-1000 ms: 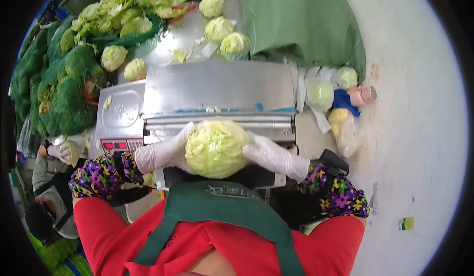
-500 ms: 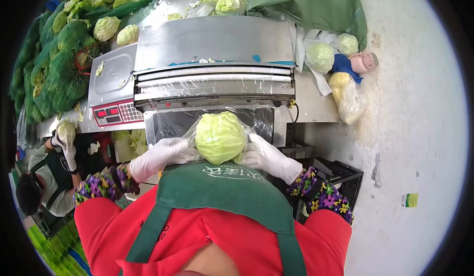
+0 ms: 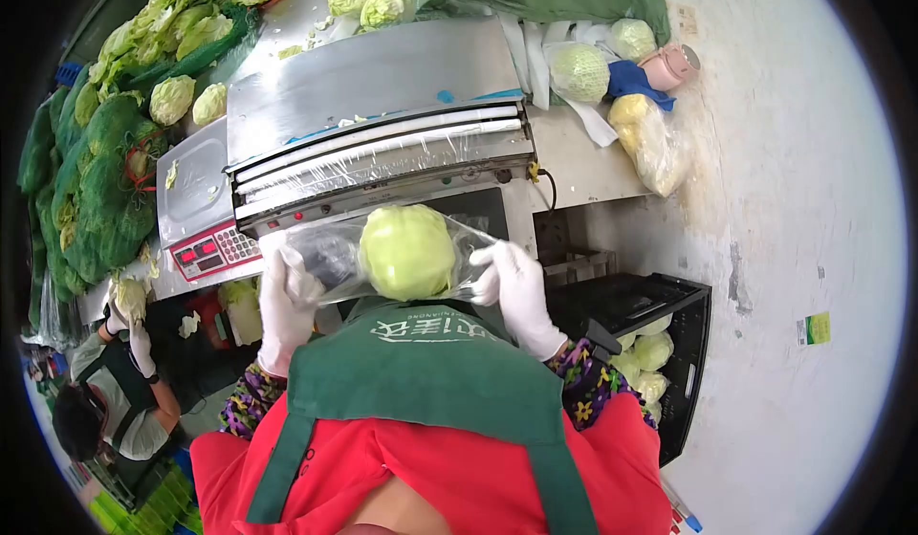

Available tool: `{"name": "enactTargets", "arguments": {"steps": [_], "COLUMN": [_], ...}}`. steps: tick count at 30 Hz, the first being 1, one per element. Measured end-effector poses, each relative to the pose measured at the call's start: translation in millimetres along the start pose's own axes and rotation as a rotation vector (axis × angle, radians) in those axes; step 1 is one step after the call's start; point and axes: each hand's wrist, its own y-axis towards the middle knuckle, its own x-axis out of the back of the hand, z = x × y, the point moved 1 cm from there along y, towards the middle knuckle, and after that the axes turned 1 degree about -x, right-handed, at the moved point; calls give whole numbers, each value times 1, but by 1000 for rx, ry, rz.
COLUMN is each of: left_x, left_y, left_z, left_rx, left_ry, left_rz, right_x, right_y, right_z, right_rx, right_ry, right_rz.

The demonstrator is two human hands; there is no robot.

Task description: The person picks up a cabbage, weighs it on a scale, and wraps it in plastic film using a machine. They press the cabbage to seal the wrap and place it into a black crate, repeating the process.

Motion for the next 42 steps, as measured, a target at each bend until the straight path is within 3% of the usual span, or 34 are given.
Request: {"name": "enactTargets", "arguments": {"steps": [1, 3, 5, 7, 8, 9, 10, 11, 13, 14, 15, 16, 17, 19, 20, 25, 26, 27, 29, 30, 32, 33, 35, 37, 39, 40, 41, 42], "left_x": [-5, 11, 24, 27, 81, 84, 106, 129, 126, 134, 146, 160, 153, 120, 106, 42, 54, 65, 32, 14, -15, -22, -9, 13, 34, 37, 49, 63], "left_y": [2, 8, 2, -6, 3, 4, 8, 14, 4, 5, 10, 26, 40, 57, 51, -4, 7, 21, -6, -18, -33, -35, -31, -42, -47, -53, -53, -50], "left_z": [-9, -14, -4, 21, 39, 48, 75, 101, 128, 145, 163, 180, 187, 203, 201, 173, 188, 200, 149, 123, 72, 54, 34, 31, 27, 20, 19, 18], "left_rx": [-35, 194, 251, 308, 431, 541, 288, 24, -342, -146, 52, 44, 32, -417, -425, 303, 240, 170, 250, 280, 400, 496, 696, 638, 531, 505, 508, 357], "left_ry": [11, -194, -141, -46, 161, 486, 642, 794, 1155, 1116, 1072, 1006, 1008, 1053, 1059, -83, -212, -346, -114, 64, 395, 391, 21, 93, -29, -27, -30, 124], "left_rz": [94, -7, -36, -545, -419, -369, -295, -210, -43, 41, 129, 246, 242, 727, 733, 462, 773, 1083, 948, 857, 657, 586, 584, 462, 565, 598, 598, 609], "right_x": [5, 22, 50, 64, 71, 77, 69, 75, 47, 45, 44, 41, 33, 15, 12, 3, -18, -15, -38, -42, -51, -56, -66, -83, -102, -112, -118, -124], "right_y": [5, 17, 13, 11, 13, 14, 18, 29, 49, 65, 82, 92, 97, 104, 103, 52, 30, 45, 9, 2, -11, -16, -23, -32, -36, -42, -45, -44], "right_z": [5, -1, -17, -39, -61, -80, -92, -123, -164, -191, -222, -239, -241, -242, -235, -123, -67, -109, -28, -14, -4, -6, -13, -26, -40, -46, -53, -65], "right_rx": [-13, -247, -406, -503, -568, -629, -592, -533, -417, -406, -263, -116, -106, -107, -96, 476, 489, 619, 963, 968, 1210, 1210, 1140, 1146, 943, 810, 808, 632], "right_ry": [9, 340, 448, 441, 402, 359, 228, 117, -73, -72, -234, -398, -397, -113, -109, -825, -1374, -515, -988, -986, -1102, -1097, -1256, -1163, -563, -438, -441, -279], "right_rz": [-18, 3, 82, 45, 40, 40, 2, 98, -14, -6, 222, 448, 455, 613, 612, 371, 346, 213, 53, 41, -105, -113, -151, -135, -103, -44, -45, 151]}}
